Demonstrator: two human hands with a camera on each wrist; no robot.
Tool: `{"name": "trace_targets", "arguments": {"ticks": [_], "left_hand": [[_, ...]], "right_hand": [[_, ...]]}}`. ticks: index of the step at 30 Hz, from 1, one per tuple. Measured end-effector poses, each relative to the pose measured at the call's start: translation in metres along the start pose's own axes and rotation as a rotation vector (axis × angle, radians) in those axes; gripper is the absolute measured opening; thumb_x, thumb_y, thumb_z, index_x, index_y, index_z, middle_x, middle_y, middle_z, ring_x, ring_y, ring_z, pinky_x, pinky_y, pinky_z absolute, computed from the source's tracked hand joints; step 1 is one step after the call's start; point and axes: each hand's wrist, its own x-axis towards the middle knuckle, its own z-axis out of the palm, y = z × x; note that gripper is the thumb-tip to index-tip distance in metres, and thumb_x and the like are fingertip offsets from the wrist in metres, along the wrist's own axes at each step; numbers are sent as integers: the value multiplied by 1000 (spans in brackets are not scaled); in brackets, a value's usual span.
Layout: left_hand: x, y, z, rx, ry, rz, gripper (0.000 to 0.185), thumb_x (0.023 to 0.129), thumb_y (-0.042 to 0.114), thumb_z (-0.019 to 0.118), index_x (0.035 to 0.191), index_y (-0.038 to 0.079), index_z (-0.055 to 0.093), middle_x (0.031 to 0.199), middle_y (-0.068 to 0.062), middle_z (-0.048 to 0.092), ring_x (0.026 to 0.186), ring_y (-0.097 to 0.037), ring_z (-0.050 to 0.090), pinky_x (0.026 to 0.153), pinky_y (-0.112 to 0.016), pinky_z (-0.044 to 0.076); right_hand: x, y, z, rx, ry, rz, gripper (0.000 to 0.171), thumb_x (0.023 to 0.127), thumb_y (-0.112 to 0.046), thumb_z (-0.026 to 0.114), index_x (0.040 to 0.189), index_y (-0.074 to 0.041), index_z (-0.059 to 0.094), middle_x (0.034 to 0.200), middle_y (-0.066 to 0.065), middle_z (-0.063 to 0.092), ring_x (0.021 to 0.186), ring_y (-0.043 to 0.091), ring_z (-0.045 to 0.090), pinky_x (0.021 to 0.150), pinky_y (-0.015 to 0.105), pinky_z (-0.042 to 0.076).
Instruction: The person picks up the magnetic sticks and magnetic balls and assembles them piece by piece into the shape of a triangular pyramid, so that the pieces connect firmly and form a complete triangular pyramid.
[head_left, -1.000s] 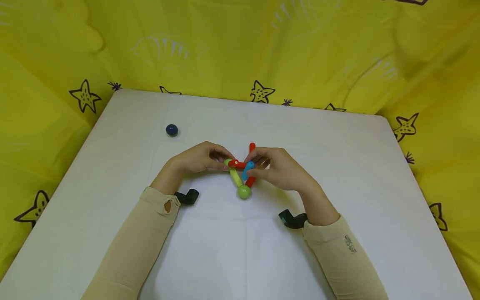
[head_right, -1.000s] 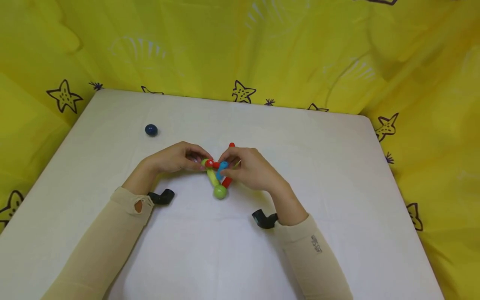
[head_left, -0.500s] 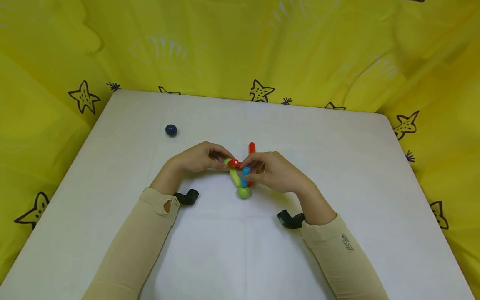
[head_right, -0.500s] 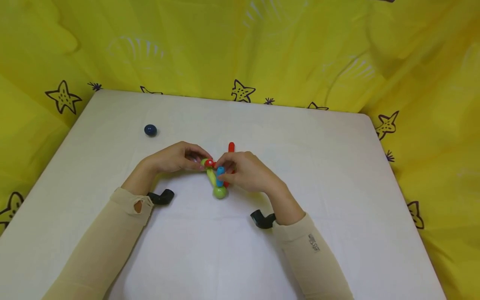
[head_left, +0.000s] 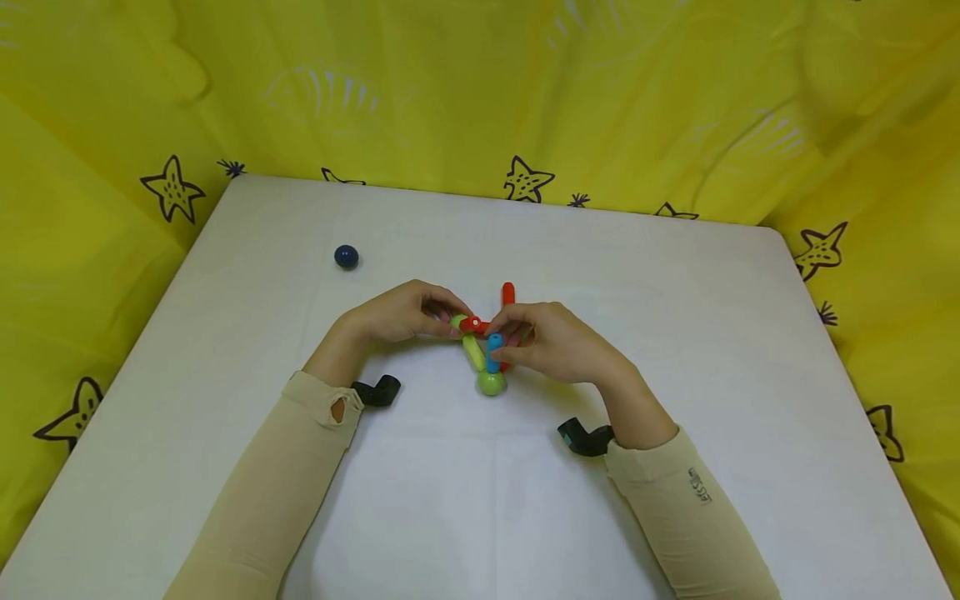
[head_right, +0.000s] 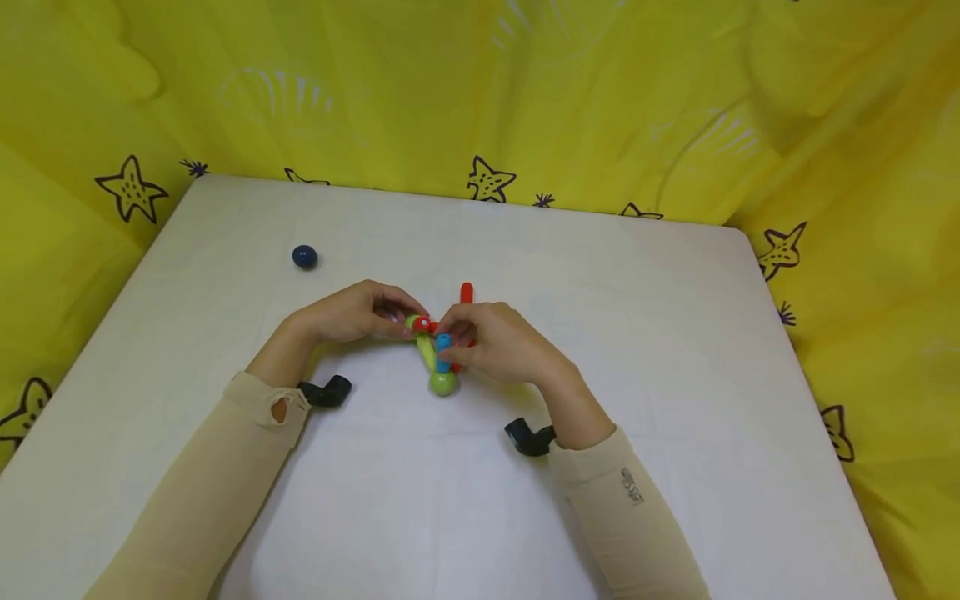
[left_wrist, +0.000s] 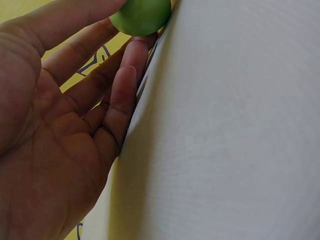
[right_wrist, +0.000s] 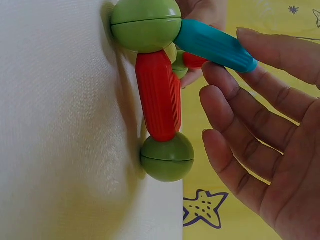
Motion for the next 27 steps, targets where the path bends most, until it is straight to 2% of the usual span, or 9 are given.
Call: {"name": "trace_targets", "arguments": {"ticks": [4,7,12,18,22,27], "left_hand": [[0,1,-1,5,4,-2,29,93,16,78,122,17,75,105,-2,70,100,-21,59,90,-32,47],[-1,2,-1,-1,4,-8,30,93,16,78,123,17,75,105,-2,70,100,-22,59,89,-33,47],[-1,3,1,-3,-2,-21,30,94,16,77,124,17,75,105,-3,69,100,-22,58,89,-33,47],[1,3,1,14,1,-11,30,95,16,76,125,17,74,109,-3,69,102,-22,58,91,-33,47],[2,4,2,13,4,-19,29,95,17,76,124,18,75,109,-3,68,103,-23,57,90,-34,47],[-1,2,3,1,3,-21,30,94,16,77,123,18,75,107,-2,69,101,-21,58,89,-33,48]], "right_hand": [[-1,0,-4,6,16,-19,21,96,-20,76,115,-13,72,99,-4,73,93,15,67,85,37,56],[-1,3,-9,-5,75,-19,19,97,-24,74,115,-15,73,99,-3,72,95,15,66,85,37,54],[-2,14,-16,-40,185,51,22,100,-28,70,117,-14,73,104,0,71,98,20,64,83,37,54],[3,24,-22,-60,253,121,30,101,-25,69,126,-10,70,107,7,69,101,26,64,83,38,52],[12,33,-22,-71,245,145,31,102,-25,66,130,-12,68,108,8,67,101,26,62,84,38,51],[23,42,-13,-132,149,182,33,105,-33,61,135,-21,64,109,10,61,96,25,60,80,36,49]]}}
